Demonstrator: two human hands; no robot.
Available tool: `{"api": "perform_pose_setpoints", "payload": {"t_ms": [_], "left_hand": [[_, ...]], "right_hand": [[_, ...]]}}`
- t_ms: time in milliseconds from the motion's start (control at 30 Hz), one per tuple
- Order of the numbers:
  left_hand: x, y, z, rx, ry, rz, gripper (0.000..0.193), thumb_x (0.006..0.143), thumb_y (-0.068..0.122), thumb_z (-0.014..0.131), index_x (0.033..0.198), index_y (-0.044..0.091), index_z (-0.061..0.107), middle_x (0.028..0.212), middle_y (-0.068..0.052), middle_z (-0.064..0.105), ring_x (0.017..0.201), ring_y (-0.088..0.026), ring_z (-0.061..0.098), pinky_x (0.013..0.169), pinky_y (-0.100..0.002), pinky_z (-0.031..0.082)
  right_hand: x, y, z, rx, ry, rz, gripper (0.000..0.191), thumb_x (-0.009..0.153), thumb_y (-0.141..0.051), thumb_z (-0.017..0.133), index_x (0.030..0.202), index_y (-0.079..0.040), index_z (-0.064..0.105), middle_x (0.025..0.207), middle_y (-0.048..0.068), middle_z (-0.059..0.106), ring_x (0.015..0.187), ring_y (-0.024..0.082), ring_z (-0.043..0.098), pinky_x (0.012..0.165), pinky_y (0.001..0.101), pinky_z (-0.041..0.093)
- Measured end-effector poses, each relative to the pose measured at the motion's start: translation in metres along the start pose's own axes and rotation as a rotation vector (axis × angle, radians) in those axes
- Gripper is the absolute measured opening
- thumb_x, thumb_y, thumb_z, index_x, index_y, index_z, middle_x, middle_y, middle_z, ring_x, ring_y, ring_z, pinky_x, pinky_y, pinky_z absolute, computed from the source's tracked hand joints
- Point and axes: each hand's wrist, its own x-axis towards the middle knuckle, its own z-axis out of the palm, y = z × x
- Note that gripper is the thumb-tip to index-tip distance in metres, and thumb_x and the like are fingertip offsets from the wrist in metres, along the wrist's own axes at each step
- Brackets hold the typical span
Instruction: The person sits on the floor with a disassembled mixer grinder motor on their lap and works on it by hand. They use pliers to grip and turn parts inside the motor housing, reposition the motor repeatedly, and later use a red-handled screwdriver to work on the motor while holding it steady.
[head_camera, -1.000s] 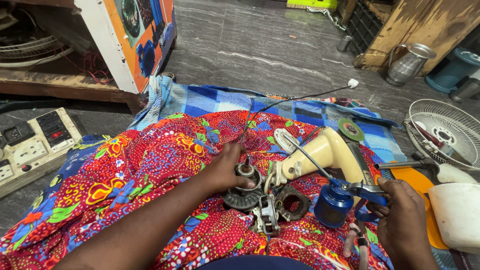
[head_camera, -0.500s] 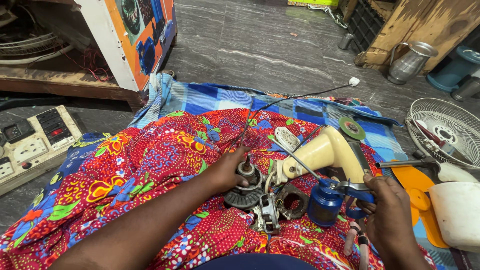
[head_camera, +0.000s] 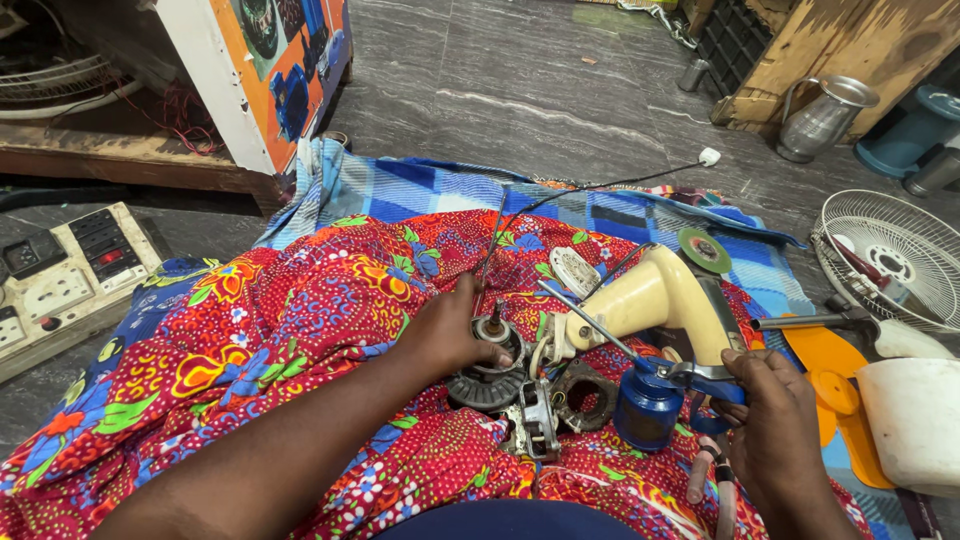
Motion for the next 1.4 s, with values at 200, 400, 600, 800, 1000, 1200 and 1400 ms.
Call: {"api": "perform_pose_setpoints", "payload": {"t_ms": [200, 400, 600, 800, 1000, 1200, 1400], "left_hand": [[-0.006, 0.011, -0.007, -0.268, 0.114, 0.409, 0.128, 0.054, 0.023, 0.095, 0.162, 0.01, 0.026, 0.146, -0.026, 0.052, 0.135, -0.04, 0.05, 0.106, -0.047, 0.046], [-0.02, 0.033, -0.021, 0.078, -0.007, -0.12, 0.097, 0.069, 0.049, 0.09, 0.135, 0.0, 0.04, 0.127, -0.025, 0.064, 0.121, -0.037, 0.065, 0.104, -0.045, 0.051], [-0.044, 0.049, -0.034, 0.143, 0.708, 0.351, 0.075, 0.077, 0.046, 0.083, 0.116, -0.007, 0.046, 0.102, -0.031, 0.065, 0.094, -0.045, 0.067, 0.077, -0.052, 0.053], [-0.084, 0.072, 0.003, 0.032, -0.004, 0.019, 0.064, 0.084, 0.06, 0.071, 0.091, -0.003, 0.066, 0.087, -0.024, 0.07, 0.085, -0.041, 0.071, 0.077, -0.053, 0.055], [-0.084, 0.081, 0.027, 0.136, -0.127, 0.05, 0.063, 0.082, 0.055, 0.076, 0.084, -0.008, 0.071, 0.089, -0.029, 0.069, 0.088, -0.042, 0.071, 0.082, -0.052, 0.055], [-0.071, 0.062, 0.042, -0.099, -0.084, -0.031, 0.046, 0.08, 0.037, 0.073, 0.082, -0.009, 0.07, 0.087, -0.031, 0.071, 0.084, -0.039, 0.075, 0.08, -0.048, 0.057], [-0.055, 0.039, 0.05, -0.15, -0.003, -0.002, 0.04, 0.086, 0.031, 0.065, 0.082, -0.009, 0.066, 0.082, -0.032, 0.067, 0.081, -0.041, 0.072, 0.077, -0.052, 0.053]], "right_hand": [[0.002, 0.005, -0.005, 0.007, -0.007, 0.0, 0.013, 0.097, -0.017, 0.062, 0.1, -0.005, 0.057, 0.082, 0.007, 0.062, 0.066, 0.014, 0.057, 0.063, 0.0301, 0.047], [0.005, 0.022, -0.016, 0.052, -0.017, 0.001, 0.011, 0.096, -0.015, 0.061, 0.1, -0.005, 0.058, 0.083, 0.006, 0.062, 0.068, 0.013, 0.058, 0.065, 0.0285, 0.048], [-0.004, 0.037, -0.03, 0.051, -0.042, 0.044, 0.015, 0.099, -0.02, 0.055, 0.099, -0.005, 0.056, 0.078, 0.009, 0.058, 0.058, 0.019, 0.053, 0.041, 0.0383, 0.045], [-0.008, 0.047, -0.045, 0.112, -0.074, 0.018, 0.019, 0.1, -0.021, 0.049, 0.095, -0.004, 0.054, 0.077, 0.009, 0.059, 0.059, 0.021, 0.057, 0.038, 0.0422, 0.048], [0.001, 0.068, -0.063, 0.109, -0.071, -0.003, 0.017, 0.102, -0.018, 0.048, 0.097, -0.003, 0.055, 0.078, 0.008, 0.062, 0.062, 0.014, 0.055, 0.062, 0.0288, 0.048], [-0.002, 0.068, -0.063, 0.154, -0.135, -0.039, 0.018, 0.106, -0.018, 0.051, 0.103, -0.002, 0.057, 0.078, 0.009, 0.06, 0.06, 0.014, 0.052, 0.055, 0.0304, 0.044], [-0.009, 0.049, -0.054, 0.122, -0.071, -0.048, 0.012, 0.099, -0.013, 0.052, 0.099, -0.002, 0.056, 0.082, 0.007, 0.062, 0.065, 0.012, 0.056, 0.063, 0.0273, 0.048]]}}
